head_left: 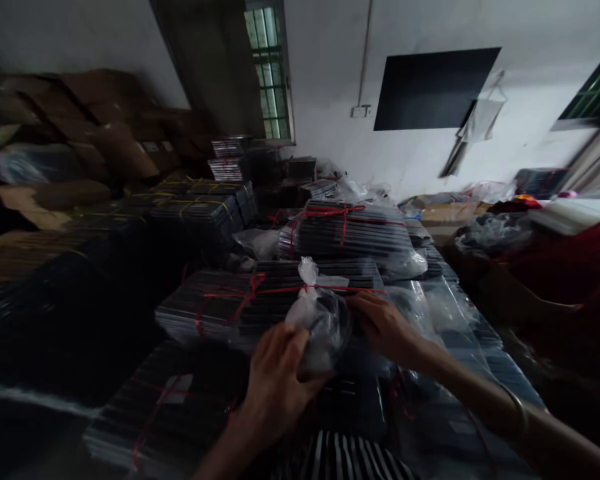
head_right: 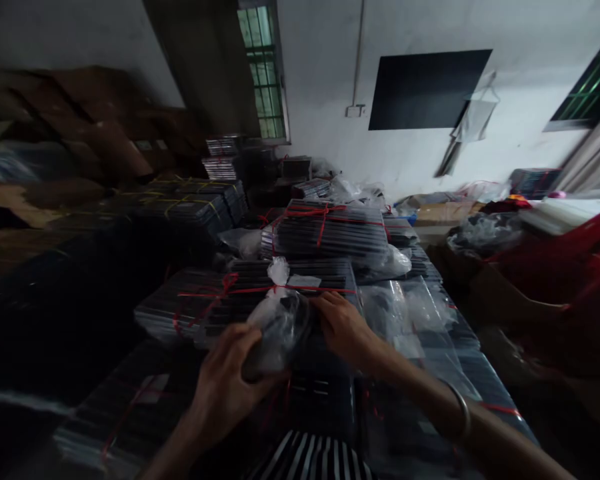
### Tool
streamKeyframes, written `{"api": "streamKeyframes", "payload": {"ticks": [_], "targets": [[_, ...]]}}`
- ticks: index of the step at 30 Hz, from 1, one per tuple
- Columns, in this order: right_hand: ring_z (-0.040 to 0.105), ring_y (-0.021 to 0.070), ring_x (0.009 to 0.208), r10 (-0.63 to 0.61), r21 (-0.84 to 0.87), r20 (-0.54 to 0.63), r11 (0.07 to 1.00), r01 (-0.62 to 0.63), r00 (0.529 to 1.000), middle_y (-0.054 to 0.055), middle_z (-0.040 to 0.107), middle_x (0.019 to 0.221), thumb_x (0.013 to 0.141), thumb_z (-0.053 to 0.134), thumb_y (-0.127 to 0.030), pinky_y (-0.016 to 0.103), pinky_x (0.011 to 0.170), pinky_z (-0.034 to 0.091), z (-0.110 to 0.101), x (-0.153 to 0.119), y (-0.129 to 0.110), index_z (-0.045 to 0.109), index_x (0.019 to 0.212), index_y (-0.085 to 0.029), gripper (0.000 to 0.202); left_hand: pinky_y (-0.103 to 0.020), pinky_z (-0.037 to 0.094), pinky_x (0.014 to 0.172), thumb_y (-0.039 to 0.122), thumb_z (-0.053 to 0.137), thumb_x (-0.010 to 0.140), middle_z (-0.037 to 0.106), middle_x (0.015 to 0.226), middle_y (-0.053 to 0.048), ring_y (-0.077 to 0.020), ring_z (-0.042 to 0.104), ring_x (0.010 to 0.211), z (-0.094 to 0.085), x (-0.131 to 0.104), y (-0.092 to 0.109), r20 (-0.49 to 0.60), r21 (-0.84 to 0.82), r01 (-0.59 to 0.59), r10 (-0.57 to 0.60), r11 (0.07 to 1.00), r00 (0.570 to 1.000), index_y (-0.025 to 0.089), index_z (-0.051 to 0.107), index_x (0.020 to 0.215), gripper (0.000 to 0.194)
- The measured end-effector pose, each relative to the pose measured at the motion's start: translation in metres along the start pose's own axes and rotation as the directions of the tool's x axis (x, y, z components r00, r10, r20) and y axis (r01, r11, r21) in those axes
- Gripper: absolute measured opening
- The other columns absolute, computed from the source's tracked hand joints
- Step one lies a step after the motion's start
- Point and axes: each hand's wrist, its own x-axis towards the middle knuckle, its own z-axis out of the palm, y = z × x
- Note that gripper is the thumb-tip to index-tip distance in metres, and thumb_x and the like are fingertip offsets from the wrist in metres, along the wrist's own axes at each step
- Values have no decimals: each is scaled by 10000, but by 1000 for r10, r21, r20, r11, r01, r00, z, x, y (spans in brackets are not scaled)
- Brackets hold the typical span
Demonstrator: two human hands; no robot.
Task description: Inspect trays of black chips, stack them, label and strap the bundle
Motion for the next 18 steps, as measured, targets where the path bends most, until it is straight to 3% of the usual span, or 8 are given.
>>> {"api": "streamKeyframes", "payload": {"ticks": [3, 6, 10, 12, 14, 16, 18], "targets": [[619, 185, 932, 183, 111, -80, 979, -173, 980, 68, 670, 1010, 868, 380, -149, 328, 816, 481, 1, -11, -7, 610, 1120, -201, 345, -335, 518, 698, 288, 626, 797, 596, 905, -89, -217, 587, 803, 13, -20, 3, 48, 12, -106, 105, 994, 993, 208, 500, 1097, 335], [636, 180, 862, 250, 113, -11, 962, -247, 968, 59, 687, 934, 929, 344, -285, 306, 769, 474, -2, 7, -11, 647, 1012, -190, 328, -341, 525, 685, 238, 583, 825, 610, 874, -102, -221, 584, 775, 21, -19, 12, 67, 20, -121, 120, 992, 991, 178, 500, 1116, 309], [630, 235, 878, 207, -233, 86, 955, -182, 975, 96, 682, 922, 899, 450, -428, 338, 776, 439, 0, 53, -23, 647, 979, -172, 333, -354, 529, 737, 206, 546, 841, 621, 934, -117, -225, 594, 835, 22, -2, 31, 132, -129, -100, 117, 987, 984, 148, 490, 1173, 342], [628, 273, 878, 205, -400, 186, 909, -117, 961, 126, 679, 933, 858, 500, -503, 356, 756, 432, 4, 73, -30, 628, 1015, -157, 402, -315, 530, 708, 212, 524, 853, 627, 925, -94, -197, 605, 813, 17, 10, 30, 230, -297, 14, 57, 955, 971, 165, 523, 1135, 285], [629, 292, 847, 221, -480, 311, 876, -48, 924, 136, 676, 906, 829, 505, -564, 354, 713, 430, 7, 87, -34, 619, 987, -149, 458, -243, 513, 615, 211, 478, 879, 633, 820, -40, -141, 604, 693, 9, 25, 14, 368, -471, 195, -10, 860, 930, 184, 567, 1033, 180], [627, 293, 838, 231, -481, 397, 877, -13, 888, 137, 669, 915, 791, 534, -593, 346, 694, 432, 9, 94, -35, 608, 988, -150, 490, -216, 495, 581, 216, 430, 905, 623, 725, -3, -110, 588, 610, 6, 40, -14, 425, -534, 315, -73, 784, 902, 184, 587, 950, 167], [620, 295, 873, 233, -444, 424, 896, -23, 875, 146, 650, 988, 723, 607, -599, 343, 709, 443, 10, 94, -35, 585, 1069, -144, 572, -276, 510, 712, 188, 438, 891, 647, 814, -37, -145, 618, 749, 11, 54, -49, 262, -438, 283, -180, 853, 948, 167, 601, 948, 174]]}}
